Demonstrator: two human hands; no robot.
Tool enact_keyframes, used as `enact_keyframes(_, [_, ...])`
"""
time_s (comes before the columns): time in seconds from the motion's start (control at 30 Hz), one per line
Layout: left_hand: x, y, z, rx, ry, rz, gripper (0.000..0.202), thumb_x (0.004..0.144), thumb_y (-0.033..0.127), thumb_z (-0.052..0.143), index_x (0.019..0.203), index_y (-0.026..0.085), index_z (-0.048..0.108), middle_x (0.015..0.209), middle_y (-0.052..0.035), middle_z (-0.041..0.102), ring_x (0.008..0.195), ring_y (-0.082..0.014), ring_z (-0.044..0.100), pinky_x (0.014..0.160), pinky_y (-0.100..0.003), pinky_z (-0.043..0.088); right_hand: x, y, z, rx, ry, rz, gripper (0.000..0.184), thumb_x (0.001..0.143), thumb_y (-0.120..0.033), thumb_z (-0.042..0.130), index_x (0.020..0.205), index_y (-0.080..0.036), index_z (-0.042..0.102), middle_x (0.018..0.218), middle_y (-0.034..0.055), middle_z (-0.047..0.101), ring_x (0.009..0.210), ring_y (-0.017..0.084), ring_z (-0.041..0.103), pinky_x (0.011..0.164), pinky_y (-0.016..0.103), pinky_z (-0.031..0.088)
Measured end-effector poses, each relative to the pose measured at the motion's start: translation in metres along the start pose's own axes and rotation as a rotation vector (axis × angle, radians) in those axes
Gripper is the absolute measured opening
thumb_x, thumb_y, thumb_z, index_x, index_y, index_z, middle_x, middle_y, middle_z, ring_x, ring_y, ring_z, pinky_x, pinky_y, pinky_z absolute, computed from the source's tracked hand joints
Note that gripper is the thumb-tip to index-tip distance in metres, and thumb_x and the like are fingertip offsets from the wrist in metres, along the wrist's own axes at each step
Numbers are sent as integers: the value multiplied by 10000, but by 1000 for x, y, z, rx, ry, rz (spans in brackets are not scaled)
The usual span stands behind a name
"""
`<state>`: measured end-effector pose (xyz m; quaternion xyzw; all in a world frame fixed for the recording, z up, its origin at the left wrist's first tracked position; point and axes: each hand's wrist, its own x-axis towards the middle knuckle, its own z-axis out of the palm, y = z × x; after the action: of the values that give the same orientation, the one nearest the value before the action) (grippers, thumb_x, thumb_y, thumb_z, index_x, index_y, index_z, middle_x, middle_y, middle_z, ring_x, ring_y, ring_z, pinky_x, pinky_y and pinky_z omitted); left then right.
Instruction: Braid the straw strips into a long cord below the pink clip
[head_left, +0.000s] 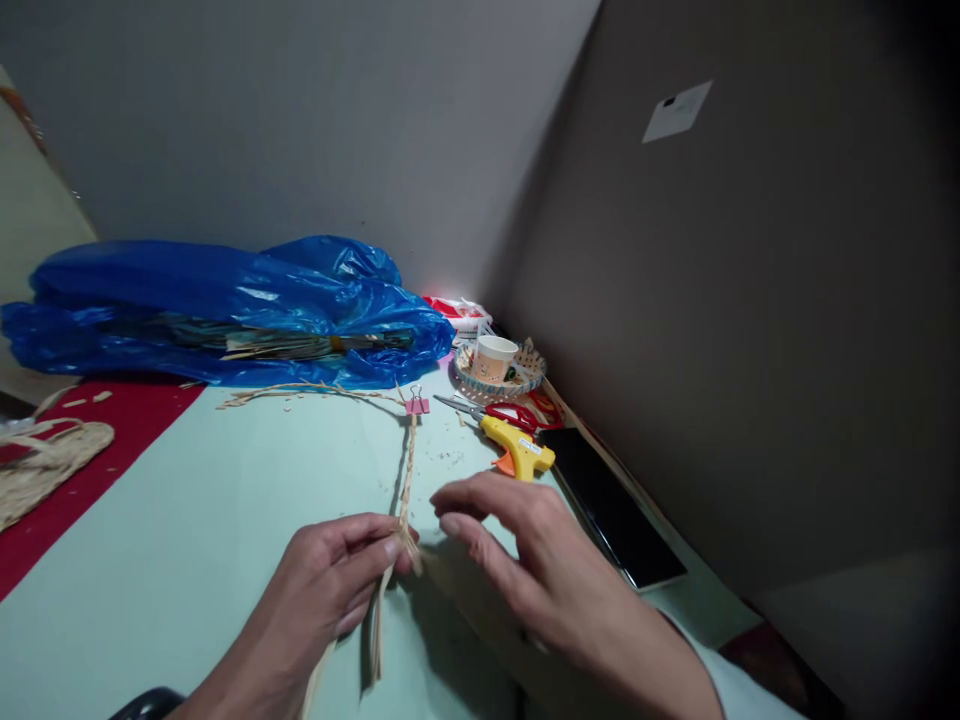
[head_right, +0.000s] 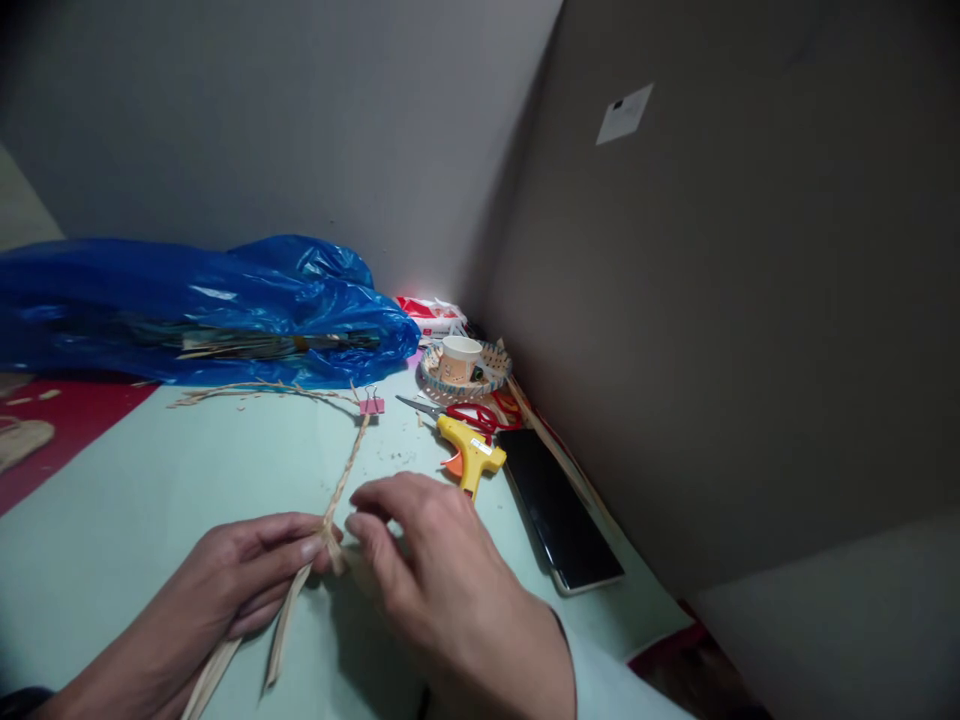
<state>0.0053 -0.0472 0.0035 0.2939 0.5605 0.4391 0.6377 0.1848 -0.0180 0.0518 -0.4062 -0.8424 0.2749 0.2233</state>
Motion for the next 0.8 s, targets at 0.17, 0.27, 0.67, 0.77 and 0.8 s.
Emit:
enact_keyframes(0.17, [4,-3,-3,-22,-42,22,239,646,290,812,829,146,758,527,25,664,385,-36,438,397,-136,285,23,20,16,474,-346,112,252,957,-365,510,905,-151,632,855,45,686,800,170,618,703,249,445])
enact_keyframes(0.27, [4,-5,-5,-29,-86,79,205,696,324,774,806,154,743,597,-11,718,588,-135,641,574,-195,470,26,28,38,647,-356,120,207,960,-283,484,844,-152,595,766,15,636,702,127,580,689,228,433])
enact_keyframes(0.67, [-9,-8,-5,559,82,232,214,858,465,538,933,265,525,712,29,756,663,-162,670,668,-245,493,18,26,51,799,-203,320,247,898,-252,542,679,-142,568,563,-8,557,537,89,441,547,211,329])
enact_keyframes(0.77, [-11,-6,-6,652,115,240,222,848,500,535,869,282,570,689,69,730,629,-135,647,592,-197,468,16,26,52,833,-195,361,253,900,-260,544,681,-139,581,562,-7,566,525,82,394,535,212,301])
enact_keyframes(0.8, [-11,-6,-7,685,123,244,222,846,503,535,850,288,587,693,80,720,607,-125,632,570,-188,459,16,26,51,844,-191,364,263,906,-269,542,684,-137,588,563,-7,565,525,81,386,534,212,297])
